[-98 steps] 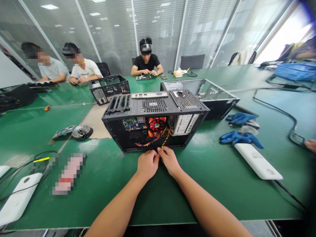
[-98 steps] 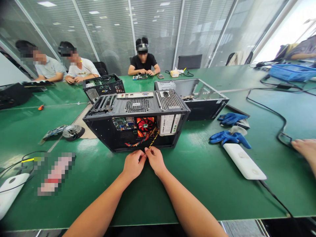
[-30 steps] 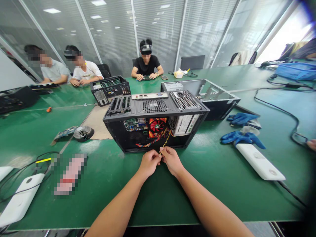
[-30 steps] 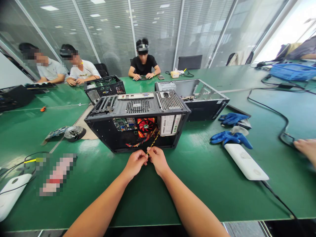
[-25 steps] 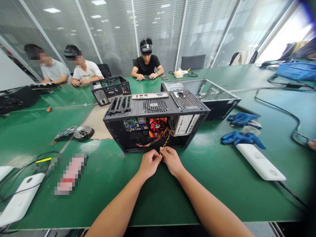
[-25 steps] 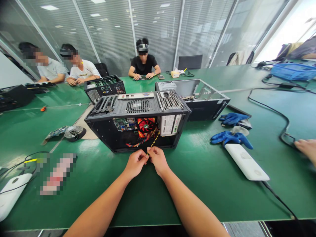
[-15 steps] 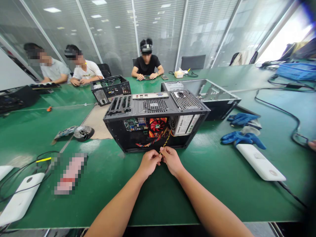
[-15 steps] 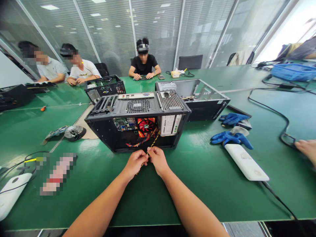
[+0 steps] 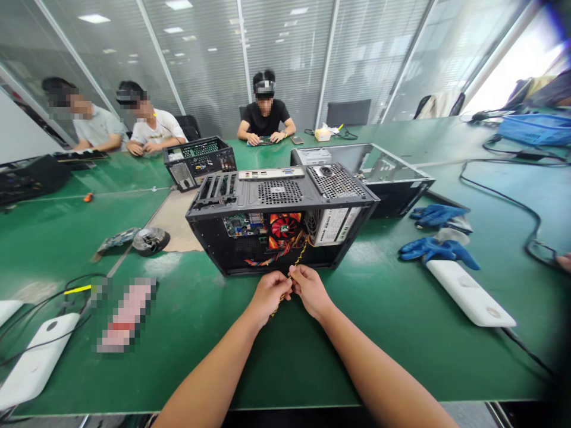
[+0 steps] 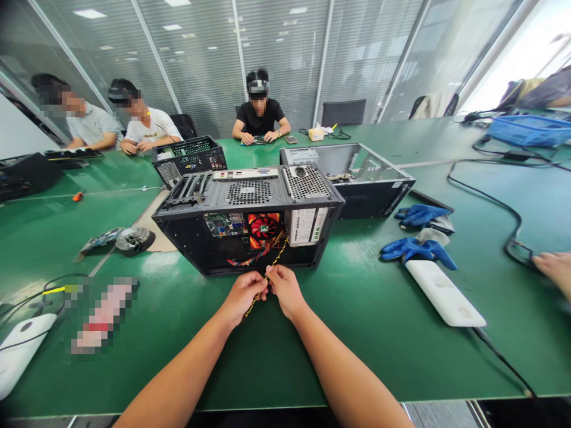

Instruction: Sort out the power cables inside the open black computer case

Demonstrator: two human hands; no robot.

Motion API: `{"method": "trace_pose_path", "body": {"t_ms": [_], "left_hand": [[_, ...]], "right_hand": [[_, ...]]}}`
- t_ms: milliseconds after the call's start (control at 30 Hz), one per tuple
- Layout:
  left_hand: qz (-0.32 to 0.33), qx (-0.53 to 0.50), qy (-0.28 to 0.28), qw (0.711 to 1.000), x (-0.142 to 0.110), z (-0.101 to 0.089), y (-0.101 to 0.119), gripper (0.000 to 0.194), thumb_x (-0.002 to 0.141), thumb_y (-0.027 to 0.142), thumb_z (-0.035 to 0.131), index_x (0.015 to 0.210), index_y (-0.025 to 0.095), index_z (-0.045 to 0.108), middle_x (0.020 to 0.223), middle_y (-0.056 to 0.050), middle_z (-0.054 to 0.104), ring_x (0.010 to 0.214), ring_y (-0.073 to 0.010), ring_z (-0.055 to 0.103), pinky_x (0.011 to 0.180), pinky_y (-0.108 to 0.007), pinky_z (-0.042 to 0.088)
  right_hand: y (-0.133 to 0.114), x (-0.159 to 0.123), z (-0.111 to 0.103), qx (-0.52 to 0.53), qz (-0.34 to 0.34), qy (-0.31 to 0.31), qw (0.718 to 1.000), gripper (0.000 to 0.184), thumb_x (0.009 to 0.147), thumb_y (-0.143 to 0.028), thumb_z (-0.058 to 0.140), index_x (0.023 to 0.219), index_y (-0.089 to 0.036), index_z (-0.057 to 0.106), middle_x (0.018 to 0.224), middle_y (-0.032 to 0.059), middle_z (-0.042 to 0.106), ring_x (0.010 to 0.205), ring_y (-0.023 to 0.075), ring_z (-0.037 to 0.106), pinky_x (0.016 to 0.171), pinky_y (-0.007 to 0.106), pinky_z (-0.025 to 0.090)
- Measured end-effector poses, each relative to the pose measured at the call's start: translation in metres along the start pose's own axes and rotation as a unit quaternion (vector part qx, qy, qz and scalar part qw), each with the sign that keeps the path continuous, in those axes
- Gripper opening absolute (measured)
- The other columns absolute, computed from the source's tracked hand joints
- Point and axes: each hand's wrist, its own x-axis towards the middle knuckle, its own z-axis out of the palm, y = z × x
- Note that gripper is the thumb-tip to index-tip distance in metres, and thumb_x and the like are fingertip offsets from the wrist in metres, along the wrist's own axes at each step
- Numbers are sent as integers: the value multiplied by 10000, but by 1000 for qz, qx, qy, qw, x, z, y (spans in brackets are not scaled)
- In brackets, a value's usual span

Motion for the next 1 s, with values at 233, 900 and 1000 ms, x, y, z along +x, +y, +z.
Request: {"method": "trace_pose_path", "body": {"t_ms": [233,900,1000], "left_hand": [[79,173,39,981,-3,-1,-1,202,826,336,551,690,186,547,565,31,572,530,-113,529,552,-231,386],[36,90,24,995,1,-1,-4,198,783,344,576,683,176,546,588,25,579,530,-107,549,551,-226,392],[54,137,35,988,0,-1,-6,200,799,349,576,693,180,557,580,27,583,534,-111,551,553,-225,391]], "right_hand": [[-2,0,1,10,7,0,1000,449,702,-544,723,596,-191,468,483,-71,391,426,63,286,430,241,207],[-1,1,0,8,11,-10,1000,438,711,-548,714,616,-188,483,489,-67,416,419,64,309,430,241,210],[-3,1,1,15,18,-3,1000,445,693,-549,725,612,-191,474,489,-68,421,416,61,298,428,242,203]]}}
